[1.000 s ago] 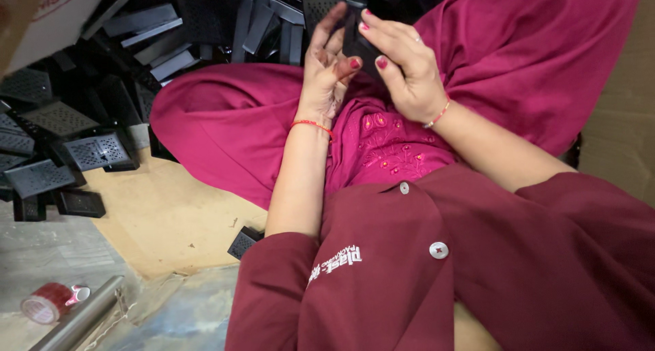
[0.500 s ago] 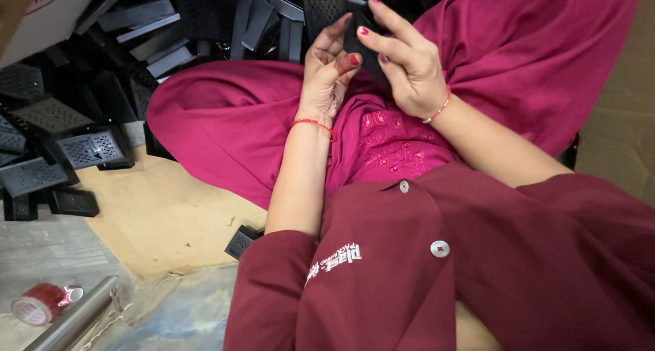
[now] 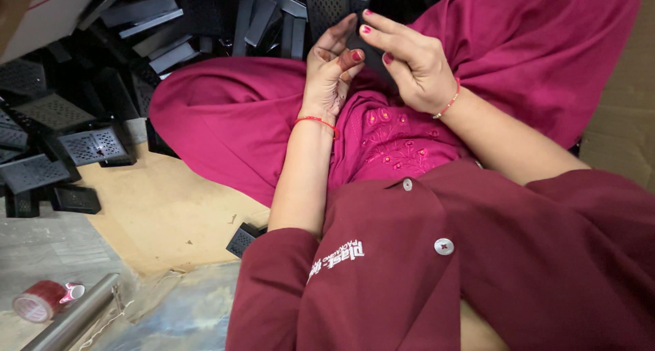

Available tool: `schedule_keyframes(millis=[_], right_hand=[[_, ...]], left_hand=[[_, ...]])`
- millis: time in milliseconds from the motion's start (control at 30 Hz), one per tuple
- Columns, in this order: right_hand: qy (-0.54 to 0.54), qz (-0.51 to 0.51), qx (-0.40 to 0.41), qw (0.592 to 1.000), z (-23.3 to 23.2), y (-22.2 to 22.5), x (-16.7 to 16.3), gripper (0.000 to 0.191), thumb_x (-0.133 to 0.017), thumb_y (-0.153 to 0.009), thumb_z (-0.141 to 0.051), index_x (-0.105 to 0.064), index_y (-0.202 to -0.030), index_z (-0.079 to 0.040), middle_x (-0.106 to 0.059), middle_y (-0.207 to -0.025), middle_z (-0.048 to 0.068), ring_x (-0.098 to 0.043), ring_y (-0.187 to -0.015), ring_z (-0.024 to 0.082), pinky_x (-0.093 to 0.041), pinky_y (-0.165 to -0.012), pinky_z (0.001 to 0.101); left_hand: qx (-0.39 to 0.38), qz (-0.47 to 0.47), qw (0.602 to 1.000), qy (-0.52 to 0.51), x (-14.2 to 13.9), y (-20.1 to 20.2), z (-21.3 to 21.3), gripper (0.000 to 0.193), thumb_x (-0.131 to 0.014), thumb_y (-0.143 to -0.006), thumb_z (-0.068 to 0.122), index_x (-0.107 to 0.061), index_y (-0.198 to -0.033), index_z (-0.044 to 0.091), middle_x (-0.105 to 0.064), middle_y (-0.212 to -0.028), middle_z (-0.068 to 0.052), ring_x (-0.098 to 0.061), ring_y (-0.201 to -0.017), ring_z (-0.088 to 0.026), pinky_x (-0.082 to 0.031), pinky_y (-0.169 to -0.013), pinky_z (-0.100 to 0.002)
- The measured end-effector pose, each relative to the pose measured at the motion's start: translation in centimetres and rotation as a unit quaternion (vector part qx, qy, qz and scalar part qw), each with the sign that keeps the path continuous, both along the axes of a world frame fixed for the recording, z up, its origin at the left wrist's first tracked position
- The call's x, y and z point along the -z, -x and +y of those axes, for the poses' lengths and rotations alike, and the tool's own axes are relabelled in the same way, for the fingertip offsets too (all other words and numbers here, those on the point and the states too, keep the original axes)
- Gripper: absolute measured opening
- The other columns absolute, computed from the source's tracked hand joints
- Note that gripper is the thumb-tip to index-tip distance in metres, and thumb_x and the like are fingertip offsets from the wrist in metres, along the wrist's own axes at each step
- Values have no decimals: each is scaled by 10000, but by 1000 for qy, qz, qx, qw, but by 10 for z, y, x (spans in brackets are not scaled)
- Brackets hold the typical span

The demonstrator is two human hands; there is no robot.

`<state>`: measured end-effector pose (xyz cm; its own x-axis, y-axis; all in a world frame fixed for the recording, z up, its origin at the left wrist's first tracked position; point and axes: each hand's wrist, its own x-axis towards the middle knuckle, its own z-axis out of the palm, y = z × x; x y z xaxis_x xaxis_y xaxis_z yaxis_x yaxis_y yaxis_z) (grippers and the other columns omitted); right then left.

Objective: The person sits on the floor and repeatedly picks up small black plastic components from a pile. They turn each piece over in their hands to inspect the surfaces and then place it back into the pile. The task involves handling the items one at a time without using any tools.

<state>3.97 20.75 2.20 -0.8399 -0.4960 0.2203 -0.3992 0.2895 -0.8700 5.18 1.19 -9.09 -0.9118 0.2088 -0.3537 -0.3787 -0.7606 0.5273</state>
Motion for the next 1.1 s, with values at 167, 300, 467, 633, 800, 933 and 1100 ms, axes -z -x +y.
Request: schedule_keyframes(millis=[167, 300, 467, 633, 800, 933, 1100], right_hand=[[12, -5, 1, 1000, 0, 3, 5, 398, -518, -1044, 92, -621, -1415, -7, -595, -1497, 230, -627, -1393, 361, -503, -1174, 362], [67, -94, 33, 993, -3, 5, 14, 301, -556, -1075, 73, -666, -1350, 22, -663, -1426, 209, -619, -1401, 299, -488, -1189, 368], [147, -165, 87, 971, -10, 6, 24, 224, -621, -1048, 57, -679, -1264, 47, -689, -1344, 179, -662, -1284, 209, -549, -1108, 328], [120, -86, 99, 984, -12, 7, 26, 204, -648, -1029, 78, -687, -1230, 71, -726, -1282, 198, -717, -1219, 236, -590, -1067, 331], [92, -58, 105, 988, -12, 5, 24, 192, -654, -1015, 90, -681, -1205, 84, -735, -1269, 211, -741, -1194, 261, -604, -1052, 343], [90, -67, 105, 988, -12, 6, 24, 179, -653, -1013, 86, -681, -1190, 81, -732, -1275, 207, -741, -1178, 241, -612, -1023, 326], [63, -85, 104, 989, -9, 5, 20, 181, -656, -1023, 74, -695, -1200, 78, -750, -1254, 181, -742, -1119, 193, -611, -945, 292]], left_hand=[[-3, 0, 1000, -7, -4, 1, 0, 678, -847, -816, -78, -557, -1426, -18, -608, -1356, -102, -568, -861, -65, -445, -618, -175], [9, -25, 999, 39, -7, 2, 1, 694, -827, -794, -72, -551, -1423, 24, -620, -1345, -93, -662, -1052, -133, -591, -872, -259], [4, -15, 999, 30, -6, 4, 3, 692, -831, -808, -93, -554, -1431, 26, -644, -1328, -119, -671, -1169, -194, -586, -1010, -328], [1, -9, 999, 33, -4, 4, 4, 683, -824, -803, -101, -553, -1417, 22, -643, -1331, -118, -674, -1164, -208, -585, -1003, -339], [4, 3, 1000, 30, 0, 4, 6, 705, -825, -787, -125, -539, -1418, 4, -642, -1323, -141, -680, -1156, -217, -583, -1003, -334], [4, 5, 1000, 29, 3, 4, 5, 704, -824, -784, -137, -537, -1413, -5, -644, -1319, -152, -682, -1152, -224, -581, -993, -328], [-8, -4, 999, 46, 7, 3, 7, 716, -817, -760, -166, -540, -1404, -18, -641, -1304, -166, -678, -1149, -234, -591, -996, -350]])
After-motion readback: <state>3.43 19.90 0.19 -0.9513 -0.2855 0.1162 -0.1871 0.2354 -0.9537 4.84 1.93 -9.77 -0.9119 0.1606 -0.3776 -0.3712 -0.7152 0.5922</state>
